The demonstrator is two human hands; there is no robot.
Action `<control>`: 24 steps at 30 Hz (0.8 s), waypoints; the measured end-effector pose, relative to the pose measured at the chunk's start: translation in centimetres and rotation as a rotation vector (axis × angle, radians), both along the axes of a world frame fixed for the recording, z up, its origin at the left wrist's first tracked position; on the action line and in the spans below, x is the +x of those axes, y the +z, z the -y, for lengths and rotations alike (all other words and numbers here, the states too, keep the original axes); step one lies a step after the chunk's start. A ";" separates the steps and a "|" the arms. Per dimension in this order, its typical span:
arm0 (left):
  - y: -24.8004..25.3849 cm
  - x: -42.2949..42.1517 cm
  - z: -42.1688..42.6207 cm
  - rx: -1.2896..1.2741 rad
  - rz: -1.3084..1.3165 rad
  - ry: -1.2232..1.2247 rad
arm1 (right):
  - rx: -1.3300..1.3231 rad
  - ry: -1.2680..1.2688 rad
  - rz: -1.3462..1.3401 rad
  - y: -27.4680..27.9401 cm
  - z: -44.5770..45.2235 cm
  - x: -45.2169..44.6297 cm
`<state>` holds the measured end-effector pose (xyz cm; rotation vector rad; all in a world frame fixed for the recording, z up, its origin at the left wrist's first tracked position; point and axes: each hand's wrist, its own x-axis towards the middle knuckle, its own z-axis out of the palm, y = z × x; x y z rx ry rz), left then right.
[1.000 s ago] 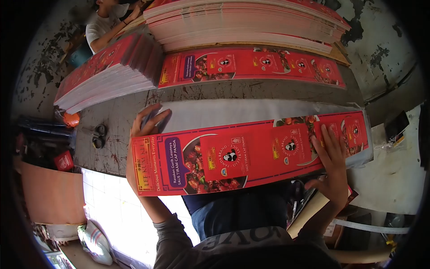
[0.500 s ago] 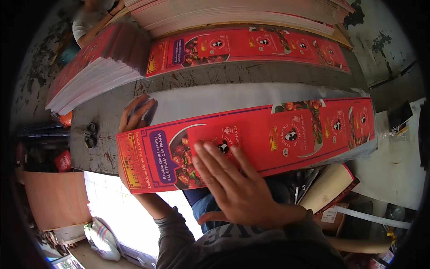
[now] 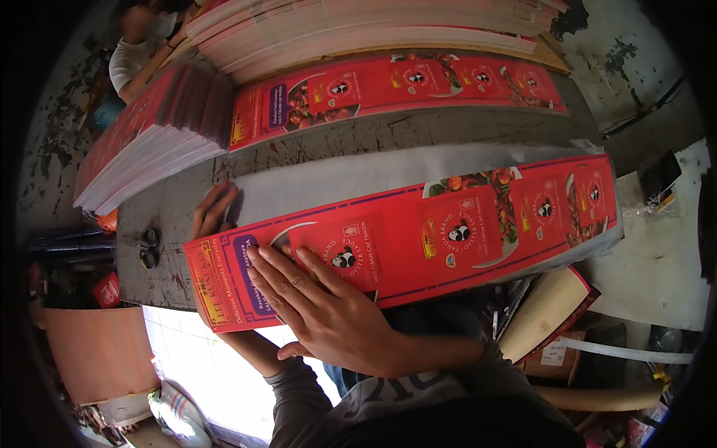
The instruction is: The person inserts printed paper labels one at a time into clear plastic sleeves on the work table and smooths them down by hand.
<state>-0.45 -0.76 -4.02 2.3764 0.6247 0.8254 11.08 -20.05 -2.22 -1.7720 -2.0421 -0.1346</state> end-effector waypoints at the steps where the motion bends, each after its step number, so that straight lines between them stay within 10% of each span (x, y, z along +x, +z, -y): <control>1: 0.1 -0.1 -0.1 0.016 -0.007 0.001 | 0.001 0.001 0.000 0.1 0.0 0.0; 24: 0.9 0.3 1.2 -0.032 0.020 0.060 | 0.170 -0.103 0.199 -1.3 -0.3 -0.4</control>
